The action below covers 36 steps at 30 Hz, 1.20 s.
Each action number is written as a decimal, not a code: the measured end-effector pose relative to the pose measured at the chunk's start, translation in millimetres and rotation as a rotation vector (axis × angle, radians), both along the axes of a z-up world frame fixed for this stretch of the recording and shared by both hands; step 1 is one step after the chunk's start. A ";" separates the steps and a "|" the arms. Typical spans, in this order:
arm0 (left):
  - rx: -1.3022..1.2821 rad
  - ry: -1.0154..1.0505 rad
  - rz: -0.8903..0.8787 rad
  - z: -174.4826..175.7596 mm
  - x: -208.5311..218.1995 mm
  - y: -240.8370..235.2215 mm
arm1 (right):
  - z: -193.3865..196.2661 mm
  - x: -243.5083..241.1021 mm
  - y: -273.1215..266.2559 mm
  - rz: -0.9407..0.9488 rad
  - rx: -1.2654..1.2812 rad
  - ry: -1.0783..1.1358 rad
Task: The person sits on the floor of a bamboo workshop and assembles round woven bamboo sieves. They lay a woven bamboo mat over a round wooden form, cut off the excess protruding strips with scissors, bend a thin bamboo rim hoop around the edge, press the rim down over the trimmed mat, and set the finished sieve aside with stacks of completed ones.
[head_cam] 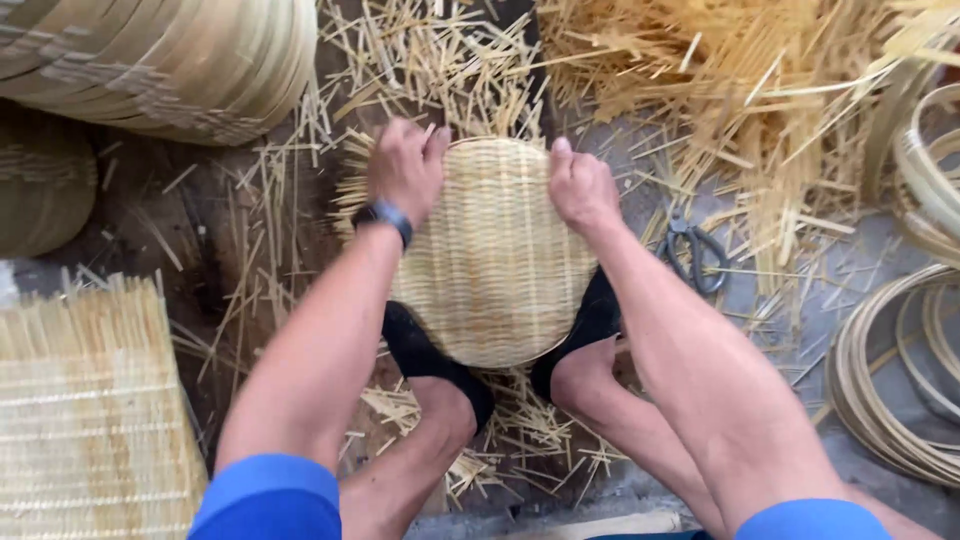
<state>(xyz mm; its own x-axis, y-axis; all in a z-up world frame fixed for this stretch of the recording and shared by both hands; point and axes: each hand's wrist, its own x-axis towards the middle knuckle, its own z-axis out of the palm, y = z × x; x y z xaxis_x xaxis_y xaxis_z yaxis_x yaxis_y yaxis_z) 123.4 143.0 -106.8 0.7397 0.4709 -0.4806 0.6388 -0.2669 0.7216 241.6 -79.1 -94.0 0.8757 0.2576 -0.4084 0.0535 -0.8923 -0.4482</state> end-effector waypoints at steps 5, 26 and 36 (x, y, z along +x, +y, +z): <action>0.482 -0.212 -0.050 -49.2 -29.4 13.8 | 7.4 -1.4 -0.2 0.014 0.001 -0.011; 0.217 -0.331 0.624 6.8 -186.3 -8.9 | 309.7 7.4 -267.5 0.148 -0.505 -0.304; 0.224 -0.346 0.444 -59.0 -163.4 -28.3 | 118.0 -79.2 -178.4 0.415 -0.005 0.130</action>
<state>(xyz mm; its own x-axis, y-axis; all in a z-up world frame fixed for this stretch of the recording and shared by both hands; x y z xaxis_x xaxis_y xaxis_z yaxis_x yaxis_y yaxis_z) -40.0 114.6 -165.7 0.5450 0.8324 -0.1010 0.4623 -0.1978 0.8644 162.4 -257.5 24.0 0.6397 0.5745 -0.5106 0.3515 -0.8095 -0.4703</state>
